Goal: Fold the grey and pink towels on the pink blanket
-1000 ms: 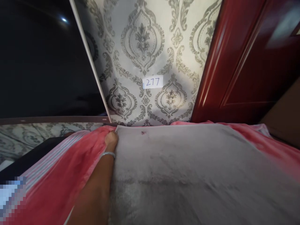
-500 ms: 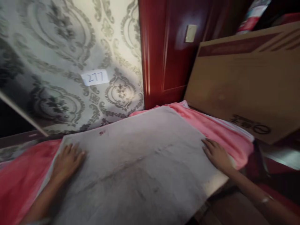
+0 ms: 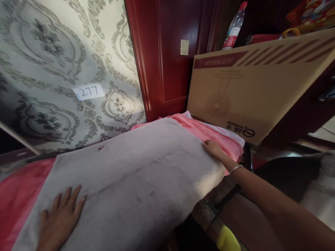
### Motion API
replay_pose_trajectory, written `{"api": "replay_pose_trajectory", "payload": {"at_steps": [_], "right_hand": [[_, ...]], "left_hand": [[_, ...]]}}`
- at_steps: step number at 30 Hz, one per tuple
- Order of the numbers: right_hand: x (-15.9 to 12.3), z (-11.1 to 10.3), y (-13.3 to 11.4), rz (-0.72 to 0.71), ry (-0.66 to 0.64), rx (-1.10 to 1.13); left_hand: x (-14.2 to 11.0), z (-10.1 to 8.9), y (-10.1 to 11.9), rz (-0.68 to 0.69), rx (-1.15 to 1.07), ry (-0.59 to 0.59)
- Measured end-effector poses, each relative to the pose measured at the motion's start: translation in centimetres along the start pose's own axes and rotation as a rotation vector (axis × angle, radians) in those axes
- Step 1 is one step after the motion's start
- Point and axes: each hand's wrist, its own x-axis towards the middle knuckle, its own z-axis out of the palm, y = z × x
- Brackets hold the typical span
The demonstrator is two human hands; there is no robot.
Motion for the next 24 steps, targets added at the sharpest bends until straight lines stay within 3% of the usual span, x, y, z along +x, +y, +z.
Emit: {"api": "replay_pose_trajectory", "payload": {"at_steps": [4, 9, 18, 24], "right_hand": [[0.0, 0.3, 0.0, 0.064, 0.024, 0.003], [-0.2, 0.5, -0.8, 0.11, 0.009, 0.02], [4.2, 0.1, -4.9, 0.048, -0.015, 0.109], [4.4, 1.4, -4.7, 0.11, -0.013, 0.095]], "left_hand": [[-0.9, -0.8, 1.7, -0.057, 0.034, 0.021], [-0.9, -1.4, 1.9, -0.068, 0.061, -0.003], [-1.1, -1.7, 2.3, -0.085, 0.087, -0.015], [-1.3, -2.0, 2.6, -0.093, 0.104, -0.024]]}}
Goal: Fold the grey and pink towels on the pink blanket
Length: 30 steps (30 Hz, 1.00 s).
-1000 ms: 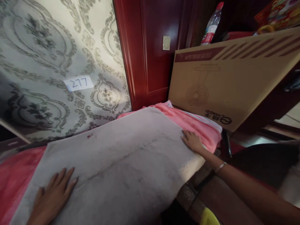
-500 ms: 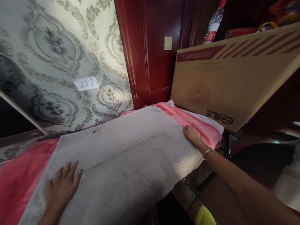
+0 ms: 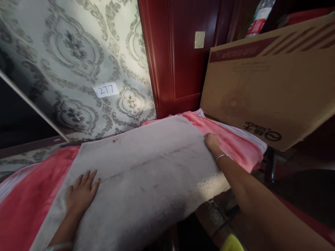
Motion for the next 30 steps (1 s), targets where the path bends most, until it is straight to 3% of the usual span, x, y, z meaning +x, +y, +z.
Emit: {"api": "replay_pose_trajectory", "payload": {"at_steps": [6, 10, 14, 17, 21, 25, 30], "right_hand": [[0.2, 0.3, 0.1, 0.004, -0.009, -0.036], [-1.1, -0.1, -0.8, -0.047, -0.003, -0.079], [-3.9, 1.2, -1.1, -0.353, 0.051, -0.156], [-5.2, 2.8, -0.5, -0.5, -0.04, -0.22], [-5.1, 3.7, 0.3, -0.466, -0.084, -0.223], [-4.6, 3.0, 0.5, -0.48, -0.133, -0.211], [-4.9, 1.6, 2.4, -0.524, -0.24, -0.238]], "left_hand": [[0.0, 0.2, 0.1, -0.007, 0.012, -0.004], [-0.3, 0.0, 0.3, -0.014, 0.002, -0.012], [-0.5, 0.1, 0.4, -0.02, -0.021, -0.019], [-0.7, 0.2, 0.4, -0.021, -0.037, -0.012], [-0.8, 0.1, 0.8, -0.035, -0.05, -0.006], [-0.9, -0.4, 0.7, -0.037, -0.088, -0.058], [-2.4, -0.3, -2.5, -0.012, -0.118, -0.133]]}}
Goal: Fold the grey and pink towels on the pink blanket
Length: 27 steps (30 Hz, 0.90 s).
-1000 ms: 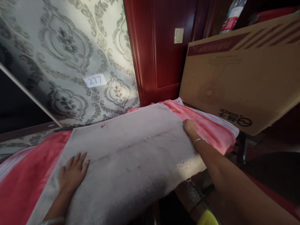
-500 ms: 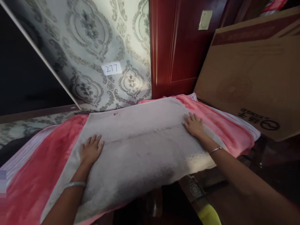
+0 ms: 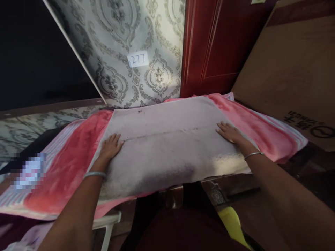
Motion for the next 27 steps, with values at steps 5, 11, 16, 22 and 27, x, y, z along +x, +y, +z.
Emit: {"api": "replay_pose_trajectory", "payload": {"at_steps": [5, 11, 16, 22, 27], "right_hand": [[-4.8, 0.1, 2.9, 0.113, 0.095, -0.045], [-10.3, 0.1, 5.8, 0.368, 0.272, 0.032], [-11.2, 0.4, 7.2, 0.576, 0.282, 0.237], [-13.0, 2.4, 9.0, 0.707, 0.328, 0.651], [-13.5, 5.2, 9.6, 0.538, 0.397, 0.769]], "left_hand": [[-3.9, 0.9, -5.4, -0.04, -0.013, 0.029], [-8.8, 0.9, -7.6, -0.271, -0.127, 0.162], [-9.7, -0.1, -6.4, -0.417, -0.177, 0.137], [-10.8, -0.8, -7.3, -0.388, -0.236, 0.078], [-12.3, -1.1, -6.7, -0.413, -0.17, 0.048]]}}
